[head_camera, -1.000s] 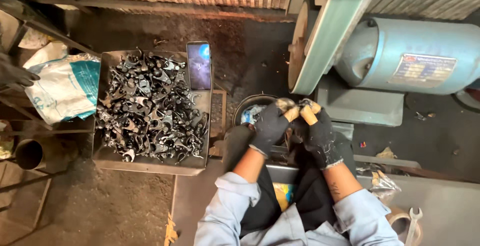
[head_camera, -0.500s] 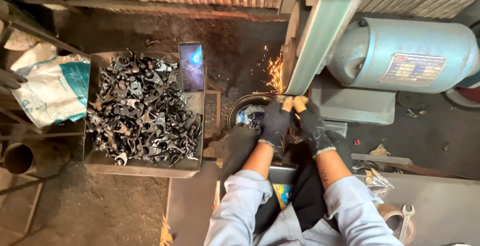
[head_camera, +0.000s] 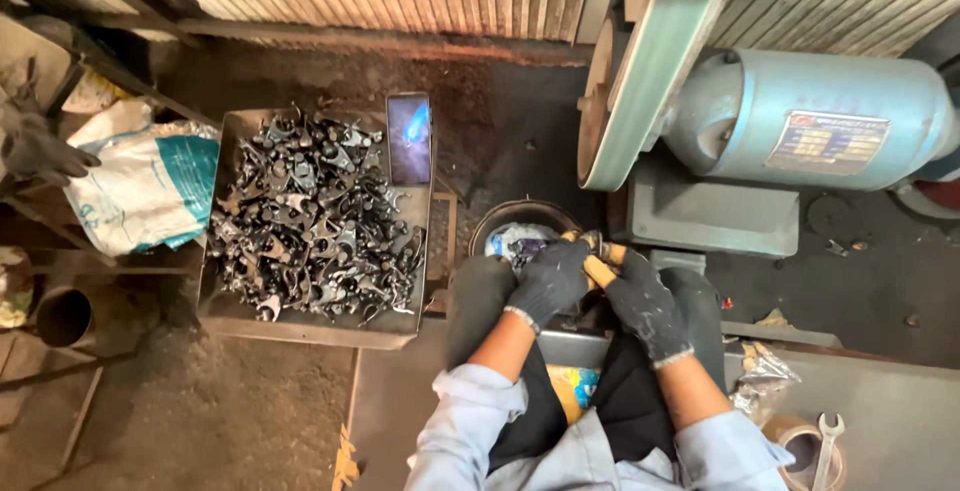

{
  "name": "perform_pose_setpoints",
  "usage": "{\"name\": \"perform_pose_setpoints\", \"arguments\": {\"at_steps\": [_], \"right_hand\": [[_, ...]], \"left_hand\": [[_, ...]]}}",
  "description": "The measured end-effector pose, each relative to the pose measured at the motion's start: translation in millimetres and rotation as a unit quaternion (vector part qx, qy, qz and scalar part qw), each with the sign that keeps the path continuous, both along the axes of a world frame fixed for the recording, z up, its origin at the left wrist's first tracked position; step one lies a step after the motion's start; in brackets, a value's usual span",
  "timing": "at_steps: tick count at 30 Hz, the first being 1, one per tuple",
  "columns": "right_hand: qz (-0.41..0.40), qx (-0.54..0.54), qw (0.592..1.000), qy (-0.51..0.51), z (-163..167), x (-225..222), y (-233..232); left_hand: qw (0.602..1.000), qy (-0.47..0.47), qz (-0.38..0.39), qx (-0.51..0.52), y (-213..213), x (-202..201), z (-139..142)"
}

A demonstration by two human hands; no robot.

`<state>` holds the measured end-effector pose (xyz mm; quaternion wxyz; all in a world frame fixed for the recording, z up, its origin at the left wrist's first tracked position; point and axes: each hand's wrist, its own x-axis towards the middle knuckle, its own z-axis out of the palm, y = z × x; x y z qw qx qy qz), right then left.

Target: The person sits at a bench grinder and grinds small metal castings one at a time, holding each piece against the spinning wheel to remove excess material while sparks fly, then places the finished piece into a tray filled with similar ground parts and picks up the next piece.

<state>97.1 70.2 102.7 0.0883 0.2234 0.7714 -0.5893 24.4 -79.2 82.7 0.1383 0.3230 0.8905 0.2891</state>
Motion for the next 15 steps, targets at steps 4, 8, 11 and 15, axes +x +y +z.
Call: {"name": "perform_pose_setpoints", "arguments": {"at_steps": [4,8,11,15], "right_hand": [[0.077,-0.228,0.96,0.143,9,3,23],[0.039,-0.247,0.959,0.135,-27,-24,27],[-0.031,-0.265,0.94,0.213,-72,-44,18],[-0.088,-0.347,0.925,0.128,-93,-39,13]], "left_hand": [[0.925,-0.143,-0.08,0.342,4,-14,-17],[0.859,-0.305,-0.063,0.406,27,-45,-65],[0.592,-0.609,0.121,0.514,50,-57,-103],[0.795,-0.412,0.066,0.441,54,-63,-116]]}}
